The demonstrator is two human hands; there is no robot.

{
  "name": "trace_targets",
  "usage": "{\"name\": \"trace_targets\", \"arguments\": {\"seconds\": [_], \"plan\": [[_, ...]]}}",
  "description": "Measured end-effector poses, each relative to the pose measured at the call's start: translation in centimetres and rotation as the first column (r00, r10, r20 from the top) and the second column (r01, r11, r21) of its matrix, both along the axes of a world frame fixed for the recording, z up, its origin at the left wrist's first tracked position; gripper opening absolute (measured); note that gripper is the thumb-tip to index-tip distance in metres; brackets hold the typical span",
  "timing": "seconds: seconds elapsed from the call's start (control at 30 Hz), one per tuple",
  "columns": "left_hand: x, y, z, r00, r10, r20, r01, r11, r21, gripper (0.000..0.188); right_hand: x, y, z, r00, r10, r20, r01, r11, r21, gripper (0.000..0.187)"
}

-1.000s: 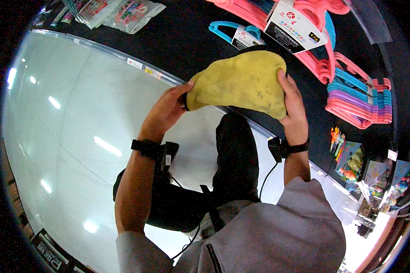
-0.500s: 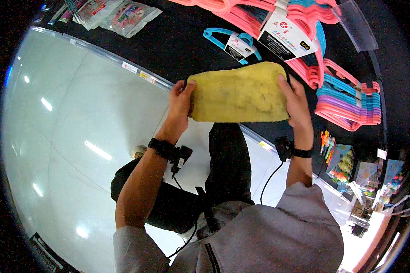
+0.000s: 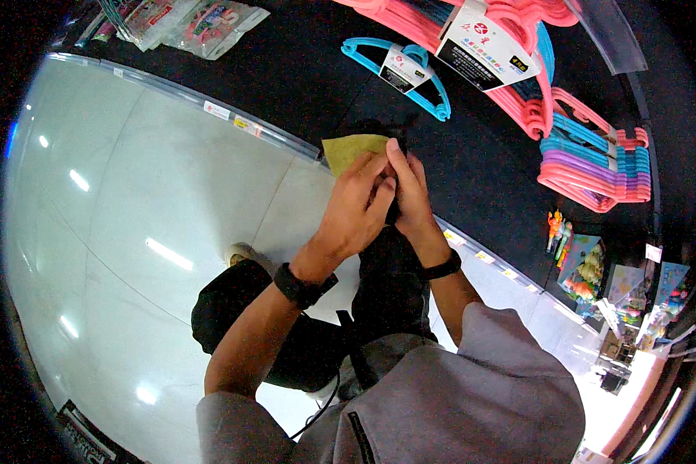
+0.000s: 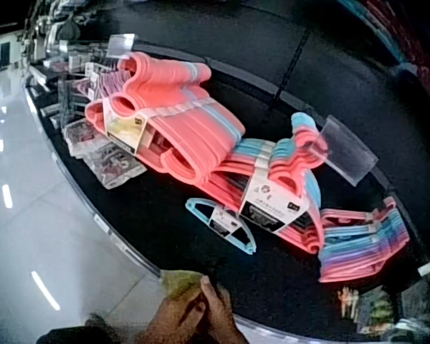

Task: The person kneels on the floor and wipes stacks of pink and blue plastic hangers with a yellow cloth. They handle the hangers one at a time, wiping the surfaces and then placing them back on the display shelf.

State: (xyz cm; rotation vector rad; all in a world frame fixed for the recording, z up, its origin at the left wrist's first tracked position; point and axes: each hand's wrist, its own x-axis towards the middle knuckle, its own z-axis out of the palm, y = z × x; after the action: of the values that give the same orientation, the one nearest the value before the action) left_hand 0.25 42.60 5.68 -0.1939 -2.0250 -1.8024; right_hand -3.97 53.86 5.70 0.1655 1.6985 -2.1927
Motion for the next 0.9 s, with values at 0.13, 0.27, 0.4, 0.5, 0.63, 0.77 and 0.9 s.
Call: {"name": "trace_targets", "arguments": {"seconds": [0.13, 0.27, 0.4, 0.5, 0.63, 0.77, 0.9], "plan": [[0.1, -1.1, -0.7, 0.982, 0.015, 0.186, -0.049, 0.982, 0.181, 0.023, -1.1, 0.8, -0.3, 1.0, -0.007, -0.007, 0.007, 1.0, 0.02, 0.032], [-0.7, -3.7, -2.4, 0.813, 0.056, 0.58, -0.452, 0.689, 0.566, 0.026, -3.0, 1.8, 1.7, 0.998, -0.047, 0.036, 0.049, 0.998, -0.039, 0.036], [-0.2, -5.2, -4.4, 0.807, -0.149, 0.572, -0.334, 0.683, 0.65, 0.034, -3.3, 2.2, 3.9, 0.992, -0.042, 0.115, 0.054, 0.994, -0.097, 0.036], [0.1, -4.4, -6.2, 0.786, -0.313, 0.534, -0.242, 0.639, 0.73, 0.046, -2.8, 1.5, 5.7, 0.997, -0.054, 0.051, 0.057, 0.996, -0.065, 0.032], [-1.0, -3.3, -3.4, 0.803, -0.162, 0.573, -0.352, 0.646, 0.677, 0.041, -2.6, 2.0, 7.7, 0.962, -0.103, -0.253, 0.128, 0.988, 0.084, 0.026], [-1.5, -3.8, 0.4, 0.857, -0.404, 0.32, -0.156, 0.389, 0.908, 0.052, -0.1, 0.3, 8.9, 0.561, 0.42, -0.713, 0.323, 0.682, 0.656, 0.02], [-1.2, -3.3, 0.5, 0.709, -0.633, -0.31, 0.202, -0.239, 0.95, 0.063, 5.3, -4.1, 5.5, 0.204, 0.8, -0.564, 0.487, 0.417, 0.768, 0.055]]}}
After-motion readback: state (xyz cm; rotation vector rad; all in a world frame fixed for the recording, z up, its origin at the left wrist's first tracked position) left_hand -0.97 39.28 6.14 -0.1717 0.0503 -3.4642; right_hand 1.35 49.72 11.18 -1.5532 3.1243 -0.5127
